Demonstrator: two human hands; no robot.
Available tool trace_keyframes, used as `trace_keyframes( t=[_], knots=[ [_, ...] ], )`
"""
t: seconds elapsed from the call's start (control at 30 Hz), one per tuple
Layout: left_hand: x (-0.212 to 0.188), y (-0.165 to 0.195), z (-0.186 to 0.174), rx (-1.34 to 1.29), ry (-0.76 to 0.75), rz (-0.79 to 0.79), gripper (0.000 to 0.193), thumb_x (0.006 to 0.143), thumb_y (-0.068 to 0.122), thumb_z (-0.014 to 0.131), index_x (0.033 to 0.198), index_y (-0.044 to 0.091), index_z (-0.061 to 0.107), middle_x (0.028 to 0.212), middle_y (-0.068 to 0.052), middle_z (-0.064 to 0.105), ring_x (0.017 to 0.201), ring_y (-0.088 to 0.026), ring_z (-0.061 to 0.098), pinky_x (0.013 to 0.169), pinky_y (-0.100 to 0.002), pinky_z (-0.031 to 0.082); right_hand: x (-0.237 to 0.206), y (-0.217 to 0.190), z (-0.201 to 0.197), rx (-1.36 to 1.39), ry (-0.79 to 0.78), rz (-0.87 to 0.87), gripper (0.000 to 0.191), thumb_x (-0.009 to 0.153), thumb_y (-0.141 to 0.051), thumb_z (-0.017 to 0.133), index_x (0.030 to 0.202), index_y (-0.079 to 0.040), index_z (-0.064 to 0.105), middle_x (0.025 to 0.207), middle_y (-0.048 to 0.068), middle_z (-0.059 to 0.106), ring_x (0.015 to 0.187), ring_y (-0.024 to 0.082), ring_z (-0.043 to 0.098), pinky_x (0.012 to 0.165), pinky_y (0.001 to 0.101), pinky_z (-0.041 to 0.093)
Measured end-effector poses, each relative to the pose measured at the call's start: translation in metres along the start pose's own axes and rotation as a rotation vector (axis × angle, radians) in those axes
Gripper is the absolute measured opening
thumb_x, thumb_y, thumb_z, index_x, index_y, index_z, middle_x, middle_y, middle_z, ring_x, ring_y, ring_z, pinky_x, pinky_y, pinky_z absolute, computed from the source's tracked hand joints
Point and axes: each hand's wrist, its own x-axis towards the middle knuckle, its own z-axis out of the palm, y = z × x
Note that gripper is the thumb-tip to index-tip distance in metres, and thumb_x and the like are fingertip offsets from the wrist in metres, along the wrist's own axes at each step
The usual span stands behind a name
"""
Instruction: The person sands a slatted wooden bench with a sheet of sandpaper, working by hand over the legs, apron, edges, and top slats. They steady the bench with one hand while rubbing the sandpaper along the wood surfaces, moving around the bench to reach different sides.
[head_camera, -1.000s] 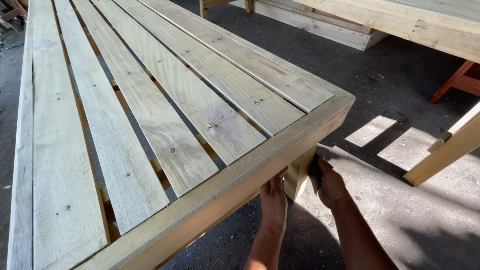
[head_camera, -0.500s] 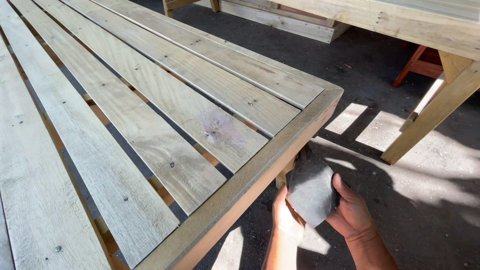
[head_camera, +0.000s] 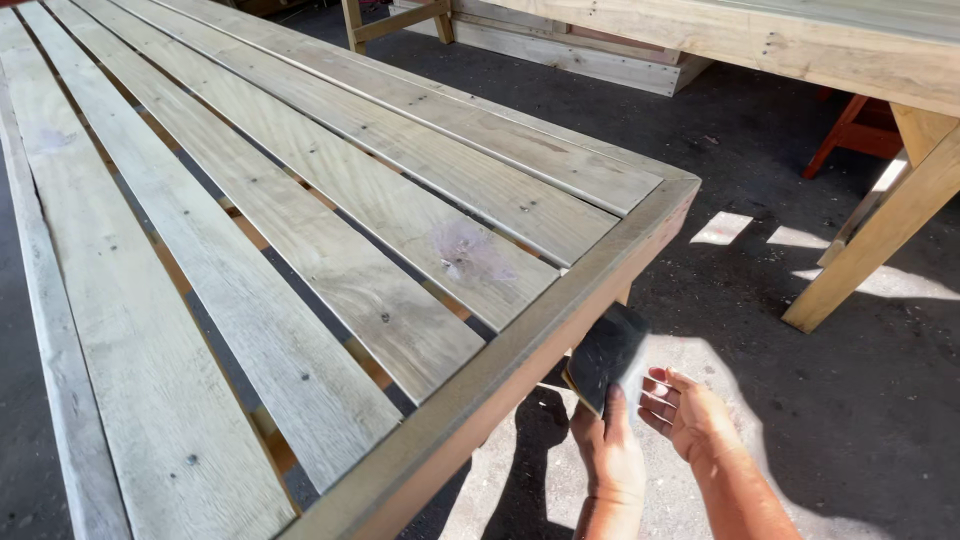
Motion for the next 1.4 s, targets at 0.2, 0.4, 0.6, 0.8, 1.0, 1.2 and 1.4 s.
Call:
trace_keyframes(
  t=[0.2,0.4,0.6,0.8,1.0,1.2,1.4],
  knots=[
    [0.015,0.022,-0.010,0.068,0.332,0.236,0.054,0.100,0.016,0.054,0.150,-0.002,0.046,0.147,-0.016,0.063,0.132,-0.027,0.062,0.111,-0.038,0.046,0.019,-0.039,0.012,-0.008,0.040,-0.296,0.034,0.108,-0.025,0.044,0.130,-0.004,0.061,0.124,0.016,0.069,0.106,0.030,0.064,0.094,0.0429,0.050],
    [0.059,0.019,0.072,-0.182,0.144,0.284,0.056,0.103,0.019,0.049,0.155,0.001,0.037,0.158,-0.007,0.046,0.145,-0.022,0.044,0.117,-0.035,0.034,0.001,-0.081,0.061,-0.063,-0.309,-0.543,0.041,0.106,-0.028,0.045,0.140,-0.011,0.059,0.138,0.002,0.067,0.117,0.015,0.064,0.099,0.0339,0.047],
    [0.131,0.021,0.078,-0.189,0.427,0.006,0.053,0.105,0.040,0.049,0.131,-0.005,0.060,0.120,-0.015,0.067,0.105,-0.025,0.062,0.091,-0.037,0.049,0.004,-0.098,0.072,-0.295,-0.494,-0.548,0.039,0.106,-0.027,0.050,0.138,-0.011,0.065,0.126,0.001,0.072,0.112,0.011,0.061,0.095,0.0318,0.047],
    [0.112,-0.002,0.094,-0.154,0.647,0.338,0.040,0.102,0.033,0.051,0.123,0.002,0.064,0.114,-0.008,0.073,0.101,-0.017,0.068,0.088,-0.032,0.054,0.036,-0.127,0.067,-0.479,-0.700,-0.604,0.029,0.109,-0.019,0.059,0.128,-0.002,0.070,0.109,0.011,0.072,0.099,0.016,0.058,0.086,0.0294,0.049],
    [0.136,0.034,0.086,-0.306,0.634,0.231,0.043,0.102,0.033,0.052,0.128,0.000,0.060,0.118,-0.009,0.068,0.104,-0.020,0.063,0.090,-0.035,0.052,0.044,-0.146,0.064,-0.649,-0.906,-0.664,0.038,0.101,-0.016,0.056,0.137,-0.003,0.062,0.125,0.009,0.074,0.118,0.014,0.067,0.101,0.0262,0.052],
    [0.085,0.019,0.103,-0.297,0.606,0.216,0.048,0.104,0.036,0.049,0.131,-0.001,0.060,0.119,-0.012,0.068,0.108,-0.019,0.063,0.091,-0.033,0.052,0.034,-0.149,0.062,-0.735,-0.952,-0.691,0.040,0.102,-0.017,0.055,0.141,-0.008,0.059,0.131,0.008,0.072,0.123,0.016,0.065,0.103,0.0300,0.050],
    [0.129,0.057,0.073,-0.358,0.447,0.221,0.047,0.105,0.031,0.052,0.127,-0.010,0.056,0.111,-0.014,0.066,0.098,-0.023,0.063,0.084,-0.038,0.053,0.037,-0.155,0.068,-0.727,-0.964,-0.558,0.039,0.105,-0.025,0.049,0.140,-0.013,0.060,0.134,0.004,0.069,0.124,0.018,0.066,0.101,0.0357,0.054]
  ],
)
